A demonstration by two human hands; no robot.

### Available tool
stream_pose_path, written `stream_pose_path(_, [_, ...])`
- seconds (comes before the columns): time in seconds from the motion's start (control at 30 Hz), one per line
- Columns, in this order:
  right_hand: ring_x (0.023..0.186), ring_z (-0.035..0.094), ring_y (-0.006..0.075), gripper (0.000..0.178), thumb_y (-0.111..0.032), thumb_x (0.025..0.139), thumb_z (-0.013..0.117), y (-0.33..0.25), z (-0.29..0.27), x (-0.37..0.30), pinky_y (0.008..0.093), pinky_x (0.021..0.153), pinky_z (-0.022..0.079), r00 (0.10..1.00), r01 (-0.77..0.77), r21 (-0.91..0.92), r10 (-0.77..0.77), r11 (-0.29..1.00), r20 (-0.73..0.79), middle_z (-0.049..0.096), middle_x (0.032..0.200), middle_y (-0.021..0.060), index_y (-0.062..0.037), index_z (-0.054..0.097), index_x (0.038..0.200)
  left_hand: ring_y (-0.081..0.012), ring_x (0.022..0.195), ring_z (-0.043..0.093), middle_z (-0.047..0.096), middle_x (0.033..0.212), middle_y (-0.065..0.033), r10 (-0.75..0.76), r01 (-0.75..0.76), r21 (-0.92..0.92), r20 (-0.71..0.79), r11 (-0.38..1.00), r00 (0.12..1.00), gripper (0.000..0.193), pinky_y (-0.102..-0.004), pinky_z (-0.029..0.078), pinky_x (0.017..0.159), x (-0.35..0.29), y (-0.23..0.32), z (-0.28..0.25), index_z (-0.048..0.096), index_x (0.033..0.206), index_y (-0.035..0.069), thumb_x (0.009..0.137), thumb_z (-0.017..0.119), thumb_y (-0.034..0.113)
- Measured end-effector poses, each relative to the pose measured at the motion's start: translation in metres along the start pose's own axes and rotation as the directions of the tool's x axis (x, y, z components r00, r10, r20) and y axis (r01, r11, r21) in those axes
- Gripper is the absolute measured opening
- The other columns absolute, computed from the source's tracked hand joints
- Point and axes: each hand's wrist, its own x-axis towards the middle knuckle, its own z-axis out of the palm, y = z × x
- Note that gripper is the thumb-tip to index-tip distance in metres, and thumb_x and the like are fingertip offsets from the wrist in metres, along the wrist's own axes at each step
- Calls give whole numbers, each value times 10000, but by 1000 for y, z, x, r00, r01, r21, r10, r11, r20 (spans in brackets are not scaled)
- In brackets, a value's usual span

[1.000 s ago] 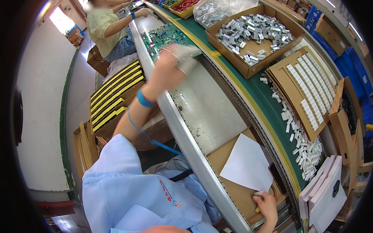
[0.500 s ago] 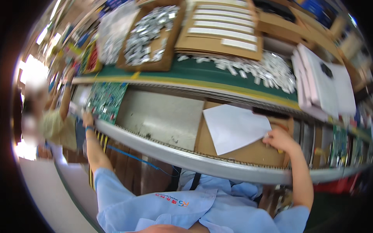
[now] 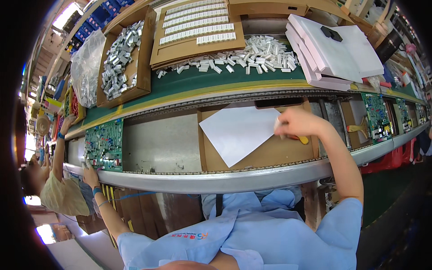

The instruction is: Insert electronic components into a printed circuit board on an assembly line.

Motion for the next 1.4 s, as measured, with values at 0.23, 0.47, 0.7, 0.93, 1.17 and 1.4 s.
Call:
stream_pose_path(0.23, [794,648,305,233,-302,834,679,-22,-33,64,392,689,500,657,95,-324,-304,941,-690,655,881,105,-75,678,885,-338,1192,545,603,1250,-212,227,-229,-46,-45,972,973,611,-468,219,1098,-79,45,-22,469,1390,50,1013,318,507])
stream_pose_path(0.47, [793,671,307,401,-440,813,695,-46,-30,110,424,636,535,642,-204,-530,-296,823,-708,652,879,104,-46,641,866,-332,948,611,671,912,-229,480,-459,-235,36,857,877,505,-408,286,1068,-188,119,-80,518,1331,-8,1030,391,377])
stream_pose_path(0.7, [773,676,321,131,-151,829,627,-21,-36,120,432,638,541,609,-60,-690,-521,721,-598,650,846,144,-20,634,842,-289,978,610,697,1038,-150,770,-665,-470,50,580,636,478,-431,309,1026,-267,197,-127,484,1355,-1,986,478,302])
stream_pose_path(0.93, [793,658,309,112,-172,869,624,-9,-50,117,422,654,528,676,-18,-737,-535,676,-507,640,864,103,-65,636,903,-318,1016,627,691,1038,-179,935,-816,-471,58,334,350,615,-462,337,1007,-299,237,-151,450,1355,-60,931,568,369])
stream_pose_path(1.17, [766,677,286,119,-175,855,631,-6,-47,111,399,617,546,624,-37,-741,-563,671,-541,649,843,97,-57,643,864,-320,1016,629,669,997,-188,936,-914,-207,30,349,351,646,-481,370,1014,-306,236,-153,486,1298,-100,890,605,387])
stream_pose_path(1.4, [751,675,300,94,-143,841,620,-11,-47,110,411,605,543,642,-72,-746,-542,663,-543,645,831,106,-49,625,838,-300,900,621,678,912,-160,931,-877,-312,113,366,348,434,-462,383,985,-271,254,-166,610,1201,2,894,627,308])
